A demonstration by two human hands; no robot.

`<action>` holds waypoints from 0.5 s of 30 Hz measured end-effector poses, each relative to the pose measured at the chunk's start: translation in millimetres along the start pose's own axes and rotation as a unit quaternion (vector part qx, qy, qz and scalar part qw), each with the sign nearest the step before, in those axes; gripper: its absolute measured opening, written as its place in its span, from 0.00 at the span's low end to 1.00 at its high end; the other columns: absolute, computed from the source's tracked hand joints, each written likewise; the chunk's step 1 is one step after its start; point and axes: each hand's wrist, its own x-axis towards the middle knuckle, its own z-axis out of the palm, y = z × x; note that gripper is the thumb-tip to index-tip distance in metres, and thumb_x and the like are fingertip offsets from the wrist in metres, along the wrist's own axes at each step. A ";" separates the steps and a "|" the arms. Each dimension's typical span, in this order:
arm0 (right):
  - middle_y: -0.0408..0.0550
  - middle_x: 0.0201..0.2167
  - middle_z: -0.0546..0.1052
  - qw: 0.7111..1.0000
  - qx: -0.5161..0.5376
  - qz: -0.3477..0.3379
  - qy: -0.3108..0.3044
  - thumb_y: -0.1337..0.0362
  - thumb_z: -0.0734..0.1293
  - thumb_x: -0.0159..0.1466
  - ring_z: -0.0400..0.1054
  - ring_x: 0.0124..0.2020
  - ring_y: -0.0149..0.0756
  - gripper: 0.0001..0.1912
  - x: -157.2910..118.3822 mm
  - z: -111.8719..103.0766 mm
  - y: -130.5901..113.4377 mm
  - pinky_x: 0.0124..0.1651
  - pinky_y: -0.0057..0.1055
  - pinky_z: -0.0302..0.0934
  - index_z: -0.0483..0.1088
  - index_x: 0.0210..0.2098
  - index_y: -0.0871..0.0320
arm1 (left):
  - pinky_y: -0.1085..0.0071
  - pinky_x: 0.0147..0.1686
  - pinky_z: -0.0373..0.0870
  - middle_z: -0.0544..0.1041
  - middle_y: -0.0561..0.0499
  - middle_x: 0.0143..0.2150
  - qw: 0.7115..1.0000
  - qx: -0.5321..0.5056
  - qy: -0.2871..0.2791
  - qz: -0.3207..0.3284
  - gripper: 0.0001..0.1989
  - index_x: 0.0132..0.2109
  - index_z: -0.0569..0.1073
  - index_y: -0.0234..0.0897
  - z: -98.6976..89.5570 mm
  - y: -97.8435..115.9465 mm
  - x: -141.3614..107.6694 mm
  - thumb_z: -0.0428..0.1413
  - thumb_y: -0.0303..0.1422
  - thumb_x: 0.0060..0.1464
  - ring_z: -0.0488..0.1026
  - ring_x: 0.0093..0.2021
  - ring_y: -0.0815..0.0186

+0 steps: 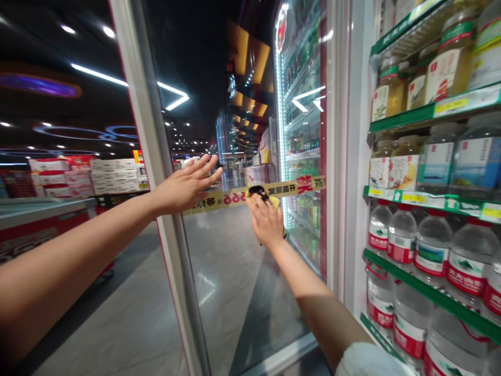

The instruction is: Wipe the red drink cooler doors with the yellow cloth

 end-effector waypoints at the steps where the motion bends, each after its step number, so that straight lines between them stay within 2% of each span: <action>1: 0.52 0.66 0.68 0.997 -0.001 0.064 0.030 0.63 0.55 0.71 0.60 0.63 0.49 0.30 -6.7 -0.2 8.4 0.61 0.49 0.55 0.53 0.72 0.46 | 0.52 0.72 0.40 0.36 0.43 0.78 1.000 -0.001 0.001 0.000 0.34 0.74 0.48 0.38 0.0 0.1 -0.3 0.48 0.33 0.65 0.34 0.77 0.53; 3: 0.54 0.65 0.68 0.984 -0.005 0.154 0.084 0.63 0.52 0.72 0.60 0.62 0.50 0.31 -31.8 0.4 17.0 0.60 0.51 0.56 0.50 0.73 0.48 | 0.51 0.72 0.40 0.36 0.44 0.78 1.000 -0.001 0.008 0.000 0.34 0.74 0.47 0.40 0.3 0.4 -0.8 0.47 0.34 0.65 0.33 0.77 0.53; 5: 0.55 0.65 0.68 0.981 -0.018 0.172 0.093 0.64 0.52 0.71 0.60 0.62 0.51 0.32 -58.0 1.1 15.3 0.60 0.52 0.56 0.48 0.74 0.49 | 0.50 0.72 0.40 0.36 0.44 0.78 1.000 -0.001 0.016 -0.002 0.34 0.75 0.46 0.41 1.1 0.7 -1.2 0.47 0.34 0.65 0.34 0.77 0.53; 6: 0.55 0.65 0.68 0.986 -0.025 0.148 0.073 0.65 0.53 0.71 0.60 0.62 0.51 0.32 -65.7 0.9 12.8 0.61 0.51 0.56 0.48 0.74 0.49 | 0.50 0.72 0.40 0.36 0.44 0.78 1.000 0.000 0.020 -0.002 0.35 0.75 0.46 0.41 1.6 0.8 -1.3 0.47 0.34 0.65 0.34 0.77 0.53; 8: 0.52 0.65 0.69 0.998 -0.029 0.050 0.002 0.66 0.56 0.70 0.60 0.62 0.50 0.32 -64.1 -0.9 11.5 0.61 0.48 0.55 0.51 0.73 0.47 | 0.51 0.72 0.40 0.38 0.44 0.78 0.999 0.000 0.032 -0.001 0.34 0.74 0.47 0.41 2.3 0.8 -1.5 0.48 0.34 0.65 0.35 0.77 0.54; 10: 0.48 0.66 0.69 0.998 -0.025 -0.017 -0.053 0.66 0.59 0.69 0.60 0.63 0.48 0.31 -42.6 -4.5 22.2 0.61 0.45 0.55 0.56 0.71 0.43 | 0.52 0.72 0.40 0.39 0.44 0.78 0.999 -0.005 0.043 0.001 0.33 0.74 0.49 0.40 2.7 0.4 -1.6 0.48 0.35 0.65 0.36 0.77 0.55; 11: 0.46 0.67 0.67 0.998 -0.023 -0.015 -0.062 0.66 0.59 0.70 0.60 0.64 0.47 0.30 -28.4 -6.5 32.8 0.61 0.44 0.56 0.58 0.70 0.42 | 0.52 0.72 0.40 0.39 0.44 0.78 0.999 -0.009 0.047 0.002 0.33 0.74 0.49 0.40 2.7 0.0 -1.8 0.48 0.36 0.66 0.36 0.77 0.55; 13: 0.47 0.69 0.65 0.996 -0.028 0.074 -0.034 0.65 0.56 0.71 0.59 0.65 0.47 0.28 -5.3 -9.4 60.2 0.62 0.45 0.56 0.59 0.69 0.44 | 0.51 0.72 0.40 0.40 0.45 0.78 0.999 -0.018 0.051 0.005 0.32 0.74 0.49 0.41 2.5 -0.6 -2.3 0.47 0.36 0.66 0.36 0.77 0.54; 15: 0.50 0.69 0.63 0.983 -0.026 0.182 0.015 0.64 0.53 0.72 0.58 0.66 0.46 0.28 -1.4 -10.4 85.7 0.64 0.46 0.55 0.57 0.70 0.48 | 0.50 0.72 0.41 0.40 0.47 0.78 0.998 -0.024 0.057 0.008 0.31 0.74 0.49 0.43 2.3 -0.9 -3.1 0.46 0.37 0.67 0.37 0.77 0.54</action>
